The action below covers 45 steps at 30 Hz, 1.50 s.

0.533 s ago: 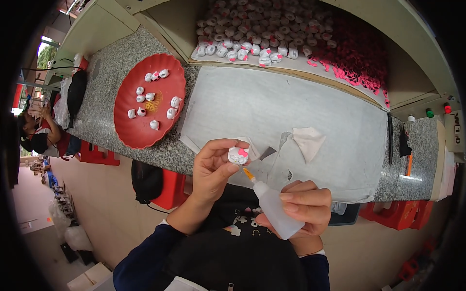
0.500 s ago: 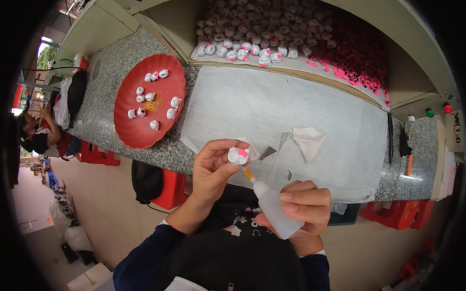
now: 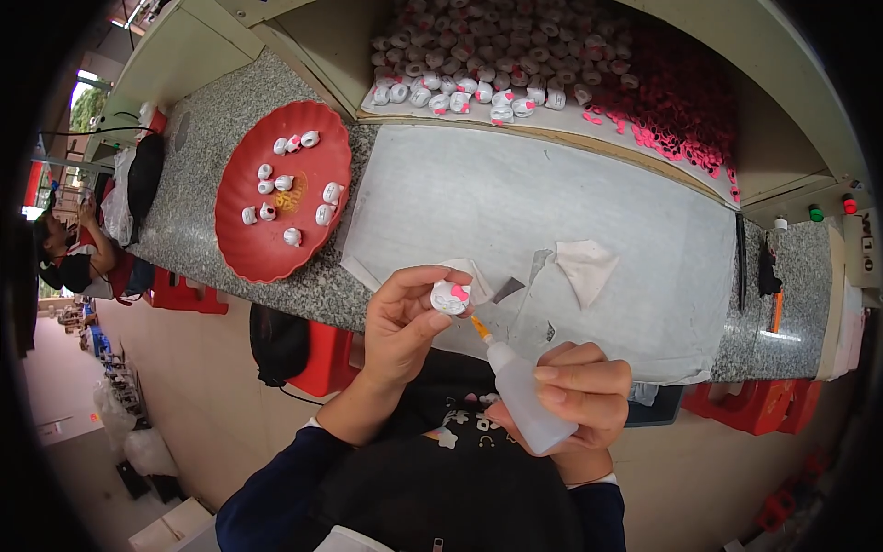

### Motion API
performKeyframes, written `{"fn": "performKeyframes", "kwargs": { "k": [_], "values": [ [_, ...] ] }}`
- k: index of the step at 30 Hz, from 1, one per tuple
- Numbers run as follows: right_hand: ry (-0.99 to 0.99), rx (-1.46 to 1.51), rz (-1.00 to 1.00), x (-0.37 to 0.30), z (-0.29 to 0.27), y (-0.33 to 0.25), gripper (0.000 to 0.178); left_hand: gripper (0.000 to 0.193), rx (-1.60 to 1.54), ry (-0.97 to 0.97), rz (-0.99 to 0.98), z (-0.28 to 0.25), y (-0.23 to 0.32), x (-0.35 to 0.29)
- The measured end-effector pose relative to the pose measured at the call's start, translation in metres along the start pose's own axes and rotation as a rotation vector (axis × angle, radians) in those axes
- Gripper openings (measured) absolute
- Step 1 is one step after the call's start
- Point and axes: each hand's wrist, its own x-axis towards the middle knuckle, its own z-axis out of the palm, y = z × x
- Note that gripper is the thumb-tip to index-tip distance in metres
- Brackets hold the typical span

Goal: Glue small pink bows onto toy cat heads at a factory workbench.

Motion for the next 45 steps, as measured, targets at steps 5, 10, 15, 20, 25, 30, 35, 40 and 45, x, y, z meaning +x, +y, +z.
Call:
{"fn": "performKeyframes", "kwargs": {
  "k": [5, 10, 15, 20, 25, 30, 35, 40, 45],
  "values": [
    [0.020, 0.025, 0.001, 0.000, 0.002, 0.002, 0.041, 0.034, -0.012, -0.009, -0.017, 0.002, 0.001, 0.001],
    [0.002, 0.029, 0.013, 0.000, 0.002, 0.002, 0.041, 0.034, -0.015, -0.016, -0.039, 0.002, 0.000, 0.001],
    [-0.004, 0.018, 0.023, 0.000, 0.002, 0.001, 0.041, 0.034, 0.035, -0.042, 0.003, 0.001, -0.003, 0.001],
    [-0.010, 0.026, 0.015, -0.001, 0.004, 0.002, 0.039, 0.032, 0.241, -0.088, 0.120, -0.002, -0.004, 0.002],
    [-0.151, 0.102, 0.060, 0.004, -0.004, 0.000, 0.050, 0.032, 0.409, -0.103, 0.200, -0.001, -0.001, 0.003],
    [-0.161, 0.089, 0.068, 0.007, -0.006, -0.001, 0.051, 0.032, 0.423, -0.088, 0.208, 0.000, -0.001, 0.005],
    [-0.082, -0.049, 0.019, 0.007, -0.007, 0.000, 0.039, 0.032, 0.449, -0.117, 0.261, -0.001, -0.004, 0.003],
    [-0.031, 0.058, 0.200, 0.021, -0.028, 0.025, 0.037, 0.034, 0.218, 0.097, 0.133, -0.013, -0.001, 0.005],
    [-0.252, 0.106, 0.628, 0.063, -0.050, 0.068, 0.022, 0.036, 0.155, 0.190, 0.126, -0.024, 0.012, 0.006]
  ]
}}
